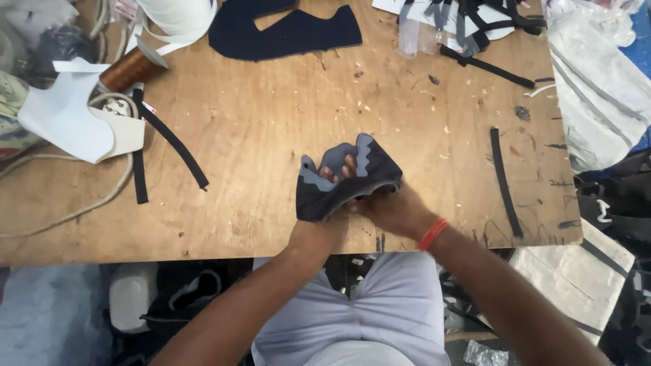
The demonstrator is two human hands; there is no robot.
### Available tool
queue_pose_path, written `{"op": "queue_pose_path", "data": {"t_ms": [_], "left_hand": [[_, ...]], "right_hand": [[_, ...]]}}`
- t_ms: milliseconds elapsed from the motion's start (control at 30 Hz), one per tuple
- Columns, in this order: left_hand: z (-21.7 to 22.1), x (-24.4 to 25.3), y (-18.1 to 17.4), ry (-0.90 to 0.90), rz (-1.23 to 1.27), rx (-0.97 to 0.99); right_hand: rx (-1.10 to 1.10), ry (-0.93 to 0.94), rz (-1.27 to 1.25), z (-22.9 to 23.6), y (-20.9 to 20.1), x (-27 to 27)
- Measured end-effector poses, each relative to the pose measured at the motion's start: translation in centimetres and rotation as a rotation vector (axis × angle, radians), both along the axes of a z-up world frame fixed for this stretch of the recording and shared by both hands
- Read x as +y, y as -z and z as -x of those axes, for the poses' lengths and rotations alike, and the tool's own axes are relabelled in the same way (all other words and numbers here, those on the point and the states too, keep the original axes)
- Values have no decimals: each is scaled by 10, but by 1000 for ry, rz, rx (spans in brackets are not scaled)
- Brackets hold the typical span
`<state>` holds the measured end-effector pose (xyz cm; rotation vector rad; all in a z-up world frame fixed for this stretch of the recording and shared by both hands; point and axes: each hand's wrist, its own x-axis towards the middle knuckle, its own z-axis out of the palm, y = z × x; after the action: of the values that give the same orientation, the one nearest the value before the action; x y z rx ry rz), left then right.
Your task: The person sits at a wooden workbench in a shoe workshop and turns black foam shoe upper components right-side out by hand, pulling the material through and smoothing the seams. They place each finished upper on the table and pick up the next piece, working through a pile of components one at a time.
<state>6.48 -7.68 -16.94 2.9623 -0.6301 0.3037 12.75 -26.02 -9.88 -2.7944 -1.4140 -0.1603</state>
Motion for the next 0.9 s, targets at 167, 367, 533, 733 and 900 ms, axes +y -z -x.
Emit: {"op": "queue_pose_path", "data": {"t_ms": [167,367,533,733,900], "left_hand": [[2,12,-42,62,-264,-82],[-6,28,-43,233,-102,479],[-23,24,-46,264,-86,402],[-31,-9,-59,311,117,164],[-65,-58,13,355,343,375]], "right_hand": [[248,318,-64,-3,5,4],[37,337,-316,5,7,28],[344,428,-64,-17,-1,-3],[554,341,-451,-20,53,16],[530,330,-588,15,42,45]]}}
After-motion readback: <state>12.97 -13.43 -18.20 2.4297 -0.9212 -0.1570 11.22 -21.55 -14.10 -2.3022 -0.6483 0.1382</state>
